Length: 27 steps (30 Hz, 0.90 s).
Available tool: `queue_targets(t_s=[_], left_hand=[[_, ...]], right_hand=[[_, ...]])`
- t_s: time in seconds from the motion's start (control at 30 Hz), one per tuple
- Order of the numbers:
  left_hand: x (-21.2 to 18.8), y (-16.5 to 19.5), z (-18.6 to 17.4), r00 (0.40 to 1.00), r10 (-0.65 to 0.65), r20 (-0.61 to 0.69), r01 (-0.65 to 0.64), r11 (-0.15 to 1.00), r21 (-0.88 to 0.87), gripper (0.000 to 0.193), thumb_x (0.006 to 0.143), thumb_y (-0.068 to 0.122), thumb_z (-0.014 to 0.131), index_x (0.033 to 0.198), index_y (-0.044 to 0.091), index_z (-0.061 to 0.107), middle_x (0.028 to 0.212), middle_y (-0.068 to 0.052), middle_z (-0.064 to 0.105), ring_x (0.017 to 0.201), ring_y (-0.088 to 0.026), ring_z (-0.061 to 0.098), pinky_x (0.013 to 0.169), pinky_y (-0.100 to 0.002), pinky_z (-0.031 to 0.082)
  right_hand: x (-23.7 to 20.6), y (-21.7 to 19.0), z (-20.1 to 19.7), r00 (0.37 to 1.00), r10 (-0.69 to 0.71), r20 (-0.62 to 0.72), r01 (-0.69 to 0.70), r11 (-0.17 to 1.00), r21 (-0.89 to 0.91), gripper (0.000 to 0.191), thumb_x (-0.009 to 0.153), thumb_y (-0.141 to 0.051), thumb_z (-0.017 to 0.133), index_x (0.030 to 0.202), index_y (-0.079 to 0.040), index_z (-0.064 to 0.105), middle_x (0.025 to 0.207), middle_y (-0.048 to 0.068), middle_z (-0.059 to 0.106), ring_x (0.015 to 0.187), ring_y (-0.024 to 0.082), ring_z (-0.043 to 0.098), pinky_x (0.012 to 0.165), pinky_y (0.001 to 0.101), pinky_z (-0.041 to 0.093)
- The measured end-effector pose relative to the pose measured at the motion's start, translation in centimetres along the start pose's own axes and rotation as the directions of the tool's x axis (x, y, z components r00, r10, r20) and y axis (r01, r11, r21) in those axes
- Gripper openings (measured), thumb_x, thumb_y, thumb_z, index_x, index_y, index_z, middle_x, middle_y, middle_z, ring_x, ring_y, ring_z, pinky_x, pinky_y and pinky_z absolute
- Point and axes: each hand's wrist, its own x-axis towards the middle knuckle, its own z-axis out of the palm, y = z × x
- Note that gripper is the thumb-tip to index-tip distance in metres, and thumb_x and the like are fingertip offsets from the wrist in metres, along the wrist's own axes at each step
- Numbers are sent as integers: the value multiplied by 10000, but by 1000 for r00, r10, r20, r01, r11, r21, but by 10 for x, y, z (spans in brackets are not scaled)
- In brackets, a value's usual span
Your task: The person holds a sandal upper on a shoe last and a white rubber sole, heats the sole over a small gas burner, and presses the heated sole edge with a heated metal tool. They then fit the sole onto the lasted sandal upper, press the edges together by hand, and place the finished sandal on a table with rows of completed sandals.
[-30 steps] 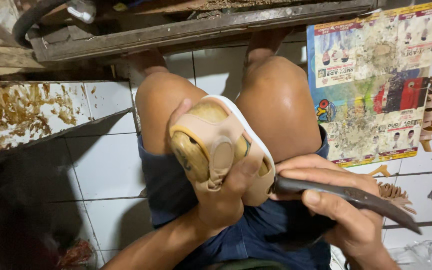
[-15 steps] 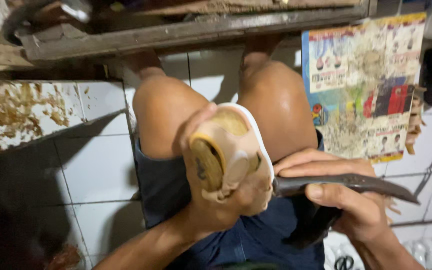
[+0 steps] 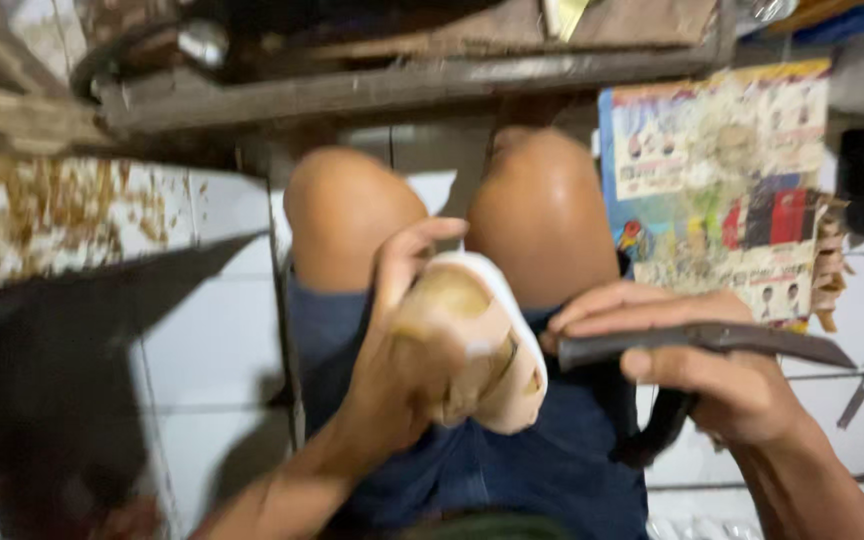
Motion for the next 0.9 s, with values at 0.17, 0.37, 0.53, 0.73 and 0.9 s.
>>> queue_targets(t_s=[0.17, 0.37, 0.53, 0.73, 0.9], left_hand=[[-1, -3, -1, 996, -60, -60, 62, 998, 26, 583, 868, 201, 648, 1382, 18, 440, 1098, -138, 599, 964, -189, 632, 829, -309, 540], [7, -7, -12, 999, -34, -22, 38, 974, 223, 509, 877, 165, 647, 1339, 2, 509, 1085, -127, 616, 940, -157, 621, 823, -278, 523], [10, -2, -14, 999, 35, 13, -37, 855, 517, 408, 852, 161, 653, 1219, 4, 569, 1077, -76, 573, 990, -103, 566, 882, -240, 485], [10, -1, -16, 994, -103, -18, 104, 940, 325, 436, 860, 169, 664, 1253, 13, 561, 1033, -66, 634, 909, -105, 599, 795, -245, 506], [9, -4, -17, 998, -55, 5, 52, 967, 251, 439, 877, 145, 639, 1285, 5, 556, 1077, -67, 622, 987, -106, 589, 883, -247, 495]], right_hand=[[-1, 9, 5, 997, -75, 20, 75, 997, -20, 452, 799, -205, 654, 1085, 123, 775, 1182, 305, 763, 1113, 408, 733, 1028, 456, 534], [12, -3, 9, 1000, -3, -19, 1, 995, -95, 371, 795, -131, 686, 1068, 100, 785, 1156, 257, 747, 1045, 351, 763, 924, 413, 610], [33, -22, 11, 984, -10, 176, 82, 909, -408, 284, 820, -95, 737, 1075, 11, 802, 1103, 106, 762, 992, 223, 736, 846, 316, 610], [33, -33, 5, 966, 86, 244, 25, 908, -418, 263, 844, -95, 712, 1075, 8, 784, 1117, 78, 743, 1021, 208, 705, 865, 302, 587], [18, -22, 14, 986, 81, 143, -51, 978, -201, 338, 810, -87, 710, 1106, 47, 806, 1145, 155, 742, 1059, 270, 703, 922, 346, 573]])
